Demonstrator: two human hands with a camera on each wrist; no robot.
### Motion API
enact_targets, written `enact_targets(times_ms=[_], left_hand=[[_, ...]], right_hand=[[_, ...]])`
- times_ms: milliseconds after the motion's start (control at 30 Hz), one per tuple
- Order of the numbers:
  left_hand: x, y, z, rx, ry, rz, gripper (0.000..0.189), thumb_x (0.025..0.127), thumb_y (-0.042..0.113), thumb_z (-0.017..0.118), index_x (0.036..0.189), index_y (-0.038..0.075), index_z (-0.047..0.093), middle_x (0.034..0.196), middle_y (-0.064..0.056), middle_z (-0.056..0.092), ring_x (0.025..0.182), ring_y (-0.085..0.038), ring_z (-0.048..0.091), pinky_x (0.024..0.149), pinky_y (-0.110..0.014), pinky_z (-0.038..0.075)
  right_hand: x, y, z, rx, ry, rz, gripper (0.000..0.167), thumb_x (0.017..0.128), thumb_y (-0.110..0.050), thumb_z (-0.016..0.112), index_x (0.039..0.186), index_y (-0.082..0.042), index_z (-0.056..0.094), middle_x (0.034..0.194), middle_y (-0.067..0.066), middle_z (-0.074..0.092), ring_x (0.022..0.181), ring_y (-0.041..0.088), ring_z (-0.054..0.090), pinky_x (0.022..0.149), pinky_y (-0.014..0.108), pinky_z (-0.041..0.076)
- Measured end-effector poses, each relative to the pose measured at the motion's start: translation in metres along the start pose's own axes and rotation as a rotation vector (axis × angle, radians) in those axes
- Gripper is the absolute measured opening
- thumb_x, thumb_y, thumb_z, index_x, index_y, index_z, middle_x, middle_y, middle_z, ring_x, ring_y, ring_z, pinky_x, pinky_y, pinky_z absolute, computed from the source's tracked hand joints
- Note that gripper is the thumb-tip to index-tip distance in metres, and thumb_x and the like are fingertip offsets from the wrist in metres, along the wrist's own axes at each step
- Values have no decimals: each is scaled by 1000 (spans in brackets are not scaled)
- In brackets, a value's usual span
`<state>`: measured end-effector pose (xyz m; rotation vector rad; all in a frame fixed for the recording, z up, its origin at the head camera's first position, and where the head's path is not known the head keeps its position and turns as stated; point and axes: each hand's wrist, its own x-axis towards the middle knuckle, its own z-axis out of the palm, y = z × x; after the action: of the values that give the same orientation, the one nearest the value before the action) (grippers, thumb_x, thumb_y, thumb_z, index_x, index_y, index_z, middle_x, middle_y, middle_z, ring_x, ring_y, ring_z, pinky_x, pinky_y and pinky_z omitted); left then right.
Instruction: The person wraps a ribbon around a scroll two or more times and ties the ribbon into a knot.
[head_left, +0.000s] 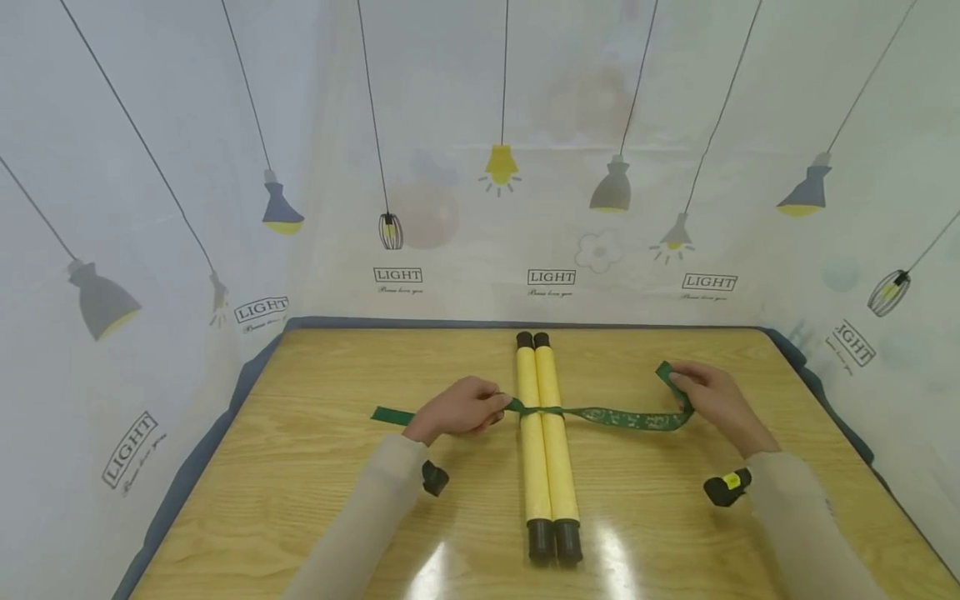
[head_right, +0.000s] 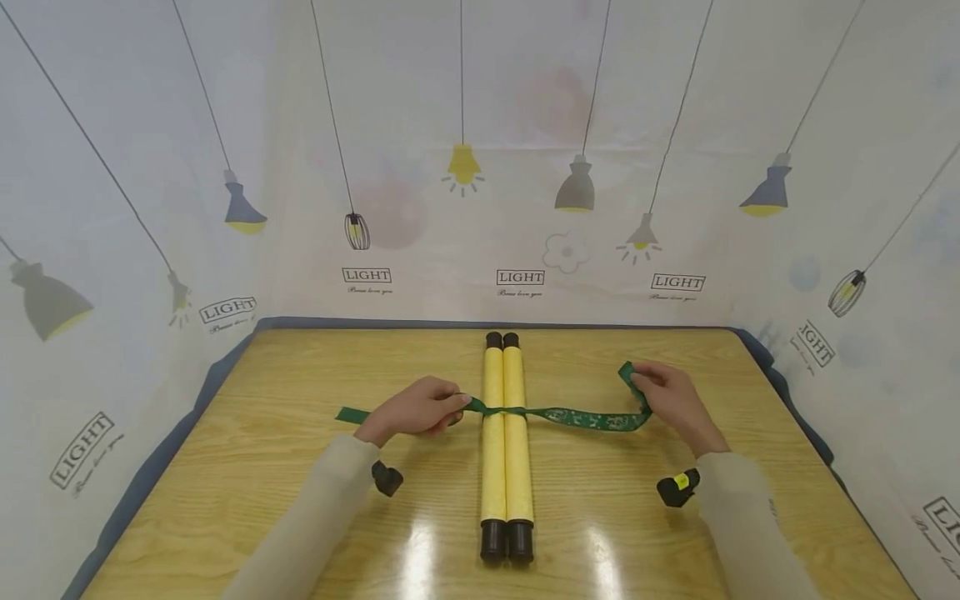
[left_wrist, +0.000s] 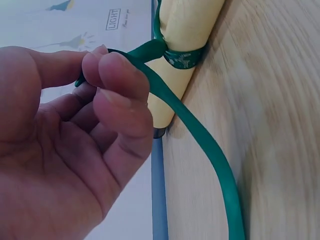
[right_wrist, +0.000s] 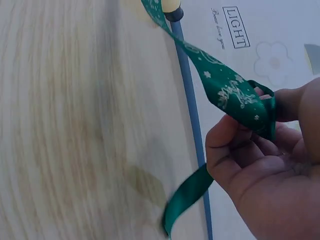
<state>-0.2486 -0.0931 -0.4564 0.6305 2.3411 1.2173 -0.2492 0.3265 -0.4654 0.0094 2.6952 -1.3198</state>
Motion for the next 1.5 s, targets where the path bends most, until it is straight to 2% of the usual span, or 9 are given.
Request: enact_targets(times_ms=[67,133,233,400,633,867,1233,1367,1500], left_hand=[[1,3,1,-11,-2,5,44,111,31,47,86,-2,63,55,4,45,47,-12,37,53,-27,38],[1,5,1,-25,-2,4,43,110,29,48,91,-5,65,55,4,46,48,-12,38,54,-27,39],[1,8,3,-41,-5,2,43,111,28,47,94,-8,64,56,4,46,49,-12,39,56,-27,40],[1,11,5,-58,0,-11,40,111,26,48,85,-2,61,58,3,47,50,-12,40,55,-27,40],[6,12,9,-91,-8,-15,40,111,28,47,76,8,53,59,3,46,49,-12,39,54,-28,39],[10,13,11,-133,-24,-22,40,111,30,46,80,6,53,61,3,45,50,-11,37,53,-28,38],[12,16,14,-124,-3,-12,41,111,30,46,89,-3,60,59,2,47,50,-12,41,49,-26,39],[13,16,14,-126,-5,-19,40,111,30,47,88,-1,60,60,3,47,50,-12,42,50,-26,39],[12,16,14,-130,-11,-24,40,111,30,46,88,0,60,60,3,47,50,-12,42,49,-26,39]], right_hand=[[1,-6,2,24,-13,-19,56,111,-38,43,153,-1,43,98,18,67,83,23,61,77,36,52],[2,-12,5,28,-28,-38,53,111,-36,45,152,-2,45,90,11,66,77,18,59,71,33,52],[2,-21,8,40,-58,-57,52,111,-34,47,151,-2,46,91,11,64,75,18,60,68,32,53],[6,-36,15,27,-93,-84,48,111,-33,47,149,-5,50,101,17,66,82,25,62,72,34,52],[16,-52,28,63,-148,-123,42,110,-28,49,146,-6,53,83,11,61,74,30,58,66,35,49],[24,-73,45,93,-205,-170,37,109,-24,50,141,-8,58,77,6,58,69,23,55,63,34,47],[38,-109,71,86,-255,-237,34,109,-20,50,140,-14,60,76,1,60,65,23,55,61,33,47],[41,-121,80,90,-276,-249,36,108,-18,49,144,-19,58,75,6,58,62,20,52,61,34,47],[42,-134,87,76,-292,-272,39,109,-19,48,147,-24,56,85,13,63,62,20,54,61,34,48]])
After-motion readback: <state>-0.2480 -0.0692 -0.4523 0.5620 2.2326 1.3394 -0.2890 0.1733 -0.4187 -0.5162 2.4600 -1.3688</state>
